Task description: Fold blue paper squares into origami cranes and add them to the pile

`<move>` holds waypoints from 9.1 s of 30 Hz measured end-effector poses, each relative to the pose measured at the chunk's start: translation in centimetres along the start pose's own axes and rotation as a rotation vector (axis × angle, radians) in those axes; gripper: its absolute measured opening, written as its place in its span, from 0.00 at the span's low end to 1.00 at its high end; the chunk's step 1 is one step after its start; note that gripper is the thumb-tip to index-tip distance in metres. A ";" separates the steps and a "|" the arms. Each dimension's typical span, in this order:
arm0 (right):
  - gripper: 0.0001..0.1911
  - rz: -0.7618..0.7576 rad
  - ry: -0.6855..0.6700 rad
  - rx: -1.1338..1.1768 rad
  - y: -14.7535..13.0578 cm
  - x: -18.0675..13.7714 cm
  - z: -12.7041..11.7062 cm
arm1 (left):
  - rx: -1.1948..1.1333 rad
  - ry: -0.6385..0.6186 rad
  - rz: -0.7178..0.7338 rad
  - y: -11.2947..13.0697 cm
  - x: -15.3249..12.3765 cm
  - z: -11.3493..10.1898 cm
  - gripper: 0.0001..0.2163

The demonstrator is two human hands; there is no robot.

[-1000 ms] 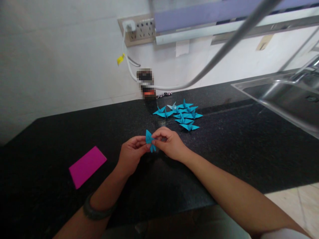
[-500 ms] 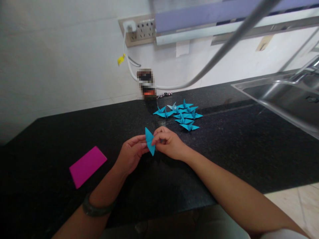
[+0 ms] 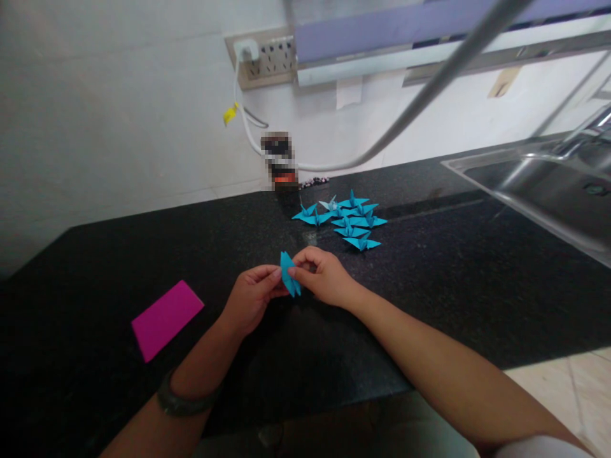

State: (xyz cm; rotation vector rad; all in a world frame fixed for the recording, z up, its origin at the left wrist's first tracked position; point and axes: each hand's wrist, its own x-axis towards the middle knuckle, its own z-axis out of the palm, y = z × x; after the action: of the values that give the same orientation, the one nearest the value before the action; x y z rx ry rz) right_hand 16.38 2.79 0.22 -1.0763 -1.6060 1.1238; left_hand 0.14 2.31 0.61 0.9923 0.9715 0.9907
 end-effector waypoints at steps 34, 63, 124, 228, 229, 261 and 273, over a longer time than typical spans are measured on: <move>0.12 0.319 0.060 0.538 -0.6 0.2 0.3 | -0.082 0.014 0.032 0.0 -0.1 0.2 0.11; 0.15 0.233 0.037 0.325 -0.6 0.0 0.6 | 0.147 0.103 0.158 -0.1 0.0 -0.1 0.07; 0.07 -0.044 0.120 -0.085 -0.7 -0.2 0.4 | 0.308 0.124 0.178 -0.2 0.0 0.1 0.05; 0.11 0.240 -0.035 0.346 -0.6 0.1 0.0 | 0.074 -0.131 -0.123 -0.1 -0.1 -0.2 0.13; 0.11 0.227 -0.040 0.319 -0.6 0.1 0.0 | 0.072 -0.127 -0.134 -0.1 -0.1 -0.2 0.14; 0.05 -0.559 0.010 -0.501 -0.2 -0.4 -0.8 | -0.119 -0.065 -0.212 0.0 0.0 0.1 0.16; 0.05 -0.727 -0.023 -0.590 -1.1 -0.5 -0.7 | -0.326 -0.049 -0.260 -0.3 0.1 -0.1 0.13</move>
State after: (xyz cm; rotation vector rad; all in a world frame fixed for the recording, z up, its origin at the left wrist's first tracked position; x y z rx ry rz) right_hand 16.96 2.22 1.33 -0.7002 -2.1599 0.1785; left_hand 0.09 2.40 0.30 0.5995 0.8407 0.8674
